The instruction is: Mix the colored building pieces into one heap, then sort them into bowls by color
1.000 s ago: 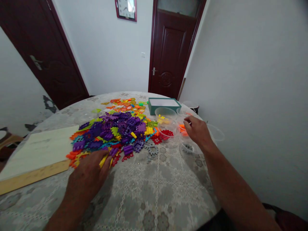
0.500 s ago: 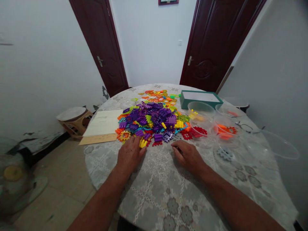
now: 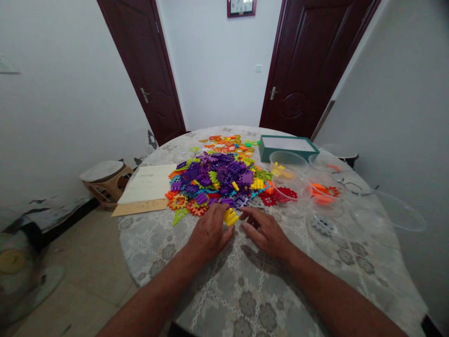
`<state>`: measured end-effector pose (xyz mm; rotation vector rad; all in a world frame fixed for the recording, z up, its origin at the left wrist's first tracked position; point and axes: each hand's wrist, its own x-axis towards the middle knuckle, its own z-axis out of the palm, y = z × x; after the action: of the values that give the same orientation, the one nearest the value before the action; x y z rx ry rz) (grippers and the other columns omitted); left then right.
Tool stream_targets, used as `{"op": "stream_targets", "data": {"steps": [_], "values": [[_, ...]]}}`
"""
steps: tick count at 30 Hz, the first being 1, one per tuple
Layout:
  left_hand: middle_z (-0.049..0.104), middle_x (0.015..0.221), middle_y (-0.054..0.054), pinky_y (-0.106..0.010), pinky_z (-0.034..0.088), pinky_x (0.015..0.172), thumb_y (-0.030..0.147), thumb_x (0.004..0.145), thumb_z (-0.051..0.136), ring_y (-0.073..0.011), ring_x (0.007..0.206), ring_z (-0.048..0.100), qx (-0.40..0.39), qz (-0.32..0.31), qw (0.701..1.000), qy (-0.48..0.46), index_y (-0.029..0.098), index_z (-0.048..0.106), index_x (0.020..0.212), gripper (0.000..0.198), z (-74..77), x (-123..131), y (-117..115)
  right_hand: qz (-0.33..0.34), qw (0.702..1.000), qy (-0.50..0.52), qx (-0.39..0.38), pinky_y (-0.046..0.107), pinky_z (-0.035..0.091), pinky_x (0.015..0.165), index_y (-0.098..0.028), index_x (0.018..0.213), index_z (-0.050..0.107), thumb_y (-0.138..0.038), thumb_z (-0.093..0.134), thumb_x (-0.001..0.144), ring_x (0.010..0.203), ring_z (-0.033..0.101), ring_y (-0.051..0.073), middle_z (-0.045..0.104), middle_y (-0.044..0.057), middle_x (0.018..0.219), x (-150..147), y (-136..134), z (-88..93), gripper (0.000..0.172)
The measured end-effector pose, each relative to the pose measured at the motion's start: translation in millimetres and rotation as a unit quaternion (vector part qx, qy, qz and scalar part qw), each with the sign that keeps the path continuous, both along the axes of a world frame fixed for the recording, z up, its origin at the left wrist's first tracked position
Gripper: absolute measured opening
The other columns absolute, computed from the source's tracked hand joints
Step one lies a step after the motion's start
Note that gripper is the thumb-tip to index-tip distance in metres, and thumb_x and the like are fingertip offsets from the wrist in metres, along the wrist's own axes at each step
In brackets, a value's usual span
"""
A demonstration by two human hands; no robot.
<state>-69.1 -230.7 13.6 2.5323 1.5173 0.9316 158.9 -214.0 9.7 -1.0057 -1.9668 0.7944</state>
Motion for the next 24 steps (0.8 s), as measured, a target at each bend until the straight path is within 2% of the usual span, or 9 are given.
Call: {"op": "stream_targets", "data": {"steps": [3, 5, 8, 10, 12, 15, 18, 20, 24], "values": [[0.062, 0.132, -0.016, -0.046, 0.055, 0.106, 0.026, 0.098, 0.06, -0.0296, 0.127, 0.061, 0.005, -0.038, 0.999, 0.003, 0.02, 0.049, 0.144, 0.048, 3.6, 19, 4, -0.001, 0.996, 0.045, -0.078, 0.031, 0.053, 0.075, -0.022, 0.134, 0.065, -0.029, 0.064, 0.096, 0.081, 0.067, 0.017, 0.075, 0.003, 0.099, -1, 3, -1.5, 0.039], [0.064, 0.131, -0.016, -0.046, 0.054, 0.106, 0.027, 0.097, 0.061, -0.0296, 0.125, 0.062, 0.003, -0.058, 0.998, 0.016, 0.021, 0.05, 0.143, 0.047, 7.3, 26, 12, -0.012, 0.992, 0.07, -0.1, 0.03, 0.053, 0.076, -0.023, 0.129, 0.067, -0.027, 0.064, 0.094, 0.082, 0.067, 0.017, 0.074, 0.002, 0.097, 1, 8, -4.0, 0.035], [0.065, 0.128, -0.014, -0.046, 0.054, 0.104, 0.034, 0.095, 0.066, -0.0297, 0.12, 0.063, -0.008, -0.084, 0.995, 0.054, 0.023, 0.055, 0.138, 0.046, 16.1, 24, 31, -0.05, 0.991, 0.078, -0.091, 0.029, 0.052, 0.075, -0.024, 0.119, 0.07, -0.024, 0.063, 0.093, 0.081, 0.067, 0.017, 0.074, 0.001, 0.097, 7, 15, -4.3, 0.027], [0.066, 0.127, -0.013, -0.045, 0.052, 0.103, 0.035, 0.096, 0.065, -0.0299, 0.119, 0.063, 0.003, -0.076, 0.993, 0.087, 0.023, 0.059, 0.133, 0.04, 21.2, 18, 44, -0.089, 0.992, 0.062, -0.062, 0.029, 0.05, 0.073, -0.024, 0.114, 0.071, -0.023, 0.063, 0.093, 0.078, 0.066, 0.017, 0.074, 0.001, 0.094, 13, 16, 1.7, 0.022], [0.067, 0.125, -0.013, -0.046, 0.052, 0.102, 0.031, 0.096, 0.062, -0.0305, 0.118, 0.063, 0.024, -0.038, 0.992, 0.119, 0.022, 0.062, 0.128, 0.034, 22.5, 11, 54, -0.115, 0.993, 0.027, -0.03, 0.029, 0.048, 0.07, -0.024, 0.11, 0.071, -0.022, 0.064, 0.093, 0.075, 0.064, 0.017, 0.073, 0.0, 0.089, 20, 14, 13.9, 0.018], [0.069, 0.119, -0.014, -0.047, 0.051, 0.099, 0.03, 0.096, 0.063, -0.0317, 0.113, 0.064, 0.036, 0.01, 0.988, 0.149, 0.021, 0.066, 0.124, 0.029, 16.0, 0, 61, -0.096, 0.994, -0.056, -0.002, 0.029, 0.047, 0.071, -0.024, 0.107, 0.072, -0.021, 0.064, 0.094, 0.075, 0.065, 0.017, 0.074, 0.001, 0.088, 32, 7, 40.4, 0.016], [0.07, 0.118, -0.013, -0.047, 0.051, 0.098, 0.03, 0.095, 0.064, -0.032, 0.112, 0.064, 0.027, 0.015, 0.987, 0.16, 0.021, 0.067, 0.121, 0.027, 5.4, -8, 61, -0.074, 0.989, -0.129, 0.009, 0.032, 0.049, 0.076, -0.025, 0.108, 0.074, -0.023, 0.063, 0.096, 0.082, 0.068, 0.019, 0.077, 0.004, 0.097, 48, 6, 68.5, 0.017], [0.07, 0.119, -0.013, -0.046, 0.05, 0.098, 0.027, 0.096, 0.063, -0.0313, 0.112, 0.064, 0.025, 0.016, 0.987, 0.161, 0.022, 0.068, 0.121, 0.026, -0.2, -11, 61, -0.087, 0.983, -0.159, 0.005, 0.032, 0.05, 0.076, -0.024, 0.108, 0.075, -0.025, 0.061, 0.098, 0.082, 0.069, 0.019, 0.077, 0.004, 0.097, 62, 12, 83.2, 0.017], [0.071, 0.116, -0.012, -0.044, 0.05, 0.098, 0.019, 0.097, 0.059, -0.0294, 0.109, 0.064, 0.027, 0.016, 0.988, 0.149, 0.021, 0.069, 0.122, 0.027, -6.8, -15, 65, -0.146, 0.977, -0.152, -0.045, 0.029, 0.05, 0.065, -0.022, 0.108, 0.074, -0.031, 0.061, 0.097, 0.072, 0.066, 0.017, 0.074, 0.003, 0.086, 94, 37, 97.0, 0.02]]}}
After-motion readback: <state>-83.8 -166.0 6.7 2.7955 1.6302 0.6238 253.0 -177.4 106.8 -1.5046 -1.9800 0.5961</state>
